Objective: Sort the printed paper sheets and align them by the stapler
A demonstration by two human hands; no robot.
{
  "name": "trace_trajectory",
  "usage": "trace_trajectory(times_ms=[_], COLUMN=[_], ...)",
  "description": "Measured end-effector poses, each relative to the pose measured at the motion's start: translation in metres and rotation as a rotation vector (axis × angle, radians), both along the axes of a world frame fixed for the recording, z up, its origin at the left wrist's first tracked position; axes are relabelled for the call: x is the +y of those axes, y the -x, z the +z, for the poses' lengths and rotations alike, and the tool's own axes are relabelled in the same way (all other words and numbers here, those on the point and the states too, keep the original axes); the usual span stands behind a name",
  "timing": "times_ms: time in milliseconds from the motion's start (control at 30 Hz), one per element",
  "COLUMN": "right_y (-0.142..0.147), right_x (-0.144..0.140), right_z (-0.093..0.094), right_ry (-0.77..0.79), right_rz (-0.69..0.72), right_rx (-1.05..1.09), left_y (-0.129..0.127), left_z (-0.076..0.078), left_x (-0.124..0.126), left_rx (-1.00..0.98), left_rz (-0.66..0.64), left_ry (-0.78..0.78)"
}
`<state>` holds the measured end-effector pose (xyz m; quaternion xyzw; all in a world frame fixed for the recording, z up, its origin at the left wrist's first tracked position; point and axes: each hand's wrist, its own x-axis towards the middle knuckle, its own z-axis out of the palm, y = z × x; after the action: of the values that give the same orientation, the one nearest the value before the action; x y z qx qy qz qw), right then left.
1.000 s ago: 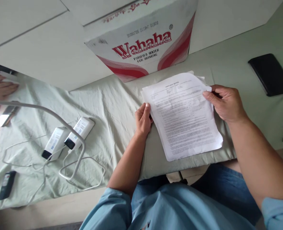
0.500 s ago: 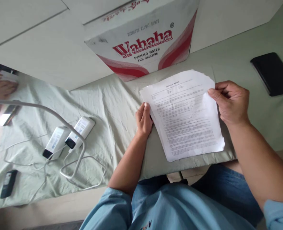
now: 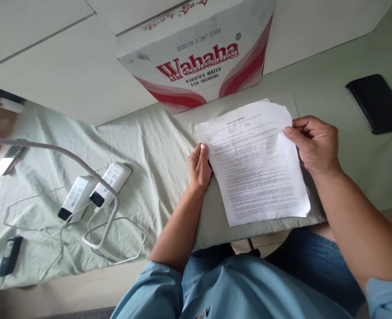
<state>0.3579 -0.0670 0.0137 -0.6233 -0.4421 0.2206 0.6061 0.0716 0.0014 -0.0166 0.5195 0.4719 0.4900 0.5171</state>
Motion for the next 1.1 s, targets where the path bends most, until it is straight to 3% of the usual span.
trace_trajectory(times_ms=[200, 400, 567, 733, 833, 933, 1000, 1100], right_y=[0.000, -0.009, -0.011, 0.001, 0.008, 0.013, 0.016, 0.019], right_x=[0.000, 0.006, 0.006, 0.001, -0.001, -0.003, -0.003, -0.004], right_z=[-0.002, -0.021, -0.032, -0.024, -0.012, 0.001, 0.007, 0.009], right_ry=[0.015, 0.118, 0.188, 0.286, 0.288, 0.263, 0.229, 0.204], right_rz=[0.013, 0.003, 0.140, 0.245, 0.232, 0.170, 0.116, 0.093], right_rx=[-0.035, -0.196, -0.080, 0.031, -0.071, -0.252, -0.317, -0.342], left_y=[0.001, -0.001, -0.002, -0.001, -0.003, -0.007, -0.009, -0.010], left_z=[-0.001, 0.007, 0.004, -0.004, -0.005, 0.002, 0.009, 0.015], left_x=[0.003, 0.005, 0.007, 0.010, 0.009, 0.004, 0.000, -0.005], left_rx=[0.085, 0.268, 0.333, 0.331, 0.251, -0.011, -0.181, -0.274], left_rz=[-0.018, 0.030, 0.053, 0.154, 0.217, 0.218, 0.165, 0.028], left_ry=[-0.047, -0.167, -0.190, -0.168, -0.134, -0.010, 0.091, 0.214])
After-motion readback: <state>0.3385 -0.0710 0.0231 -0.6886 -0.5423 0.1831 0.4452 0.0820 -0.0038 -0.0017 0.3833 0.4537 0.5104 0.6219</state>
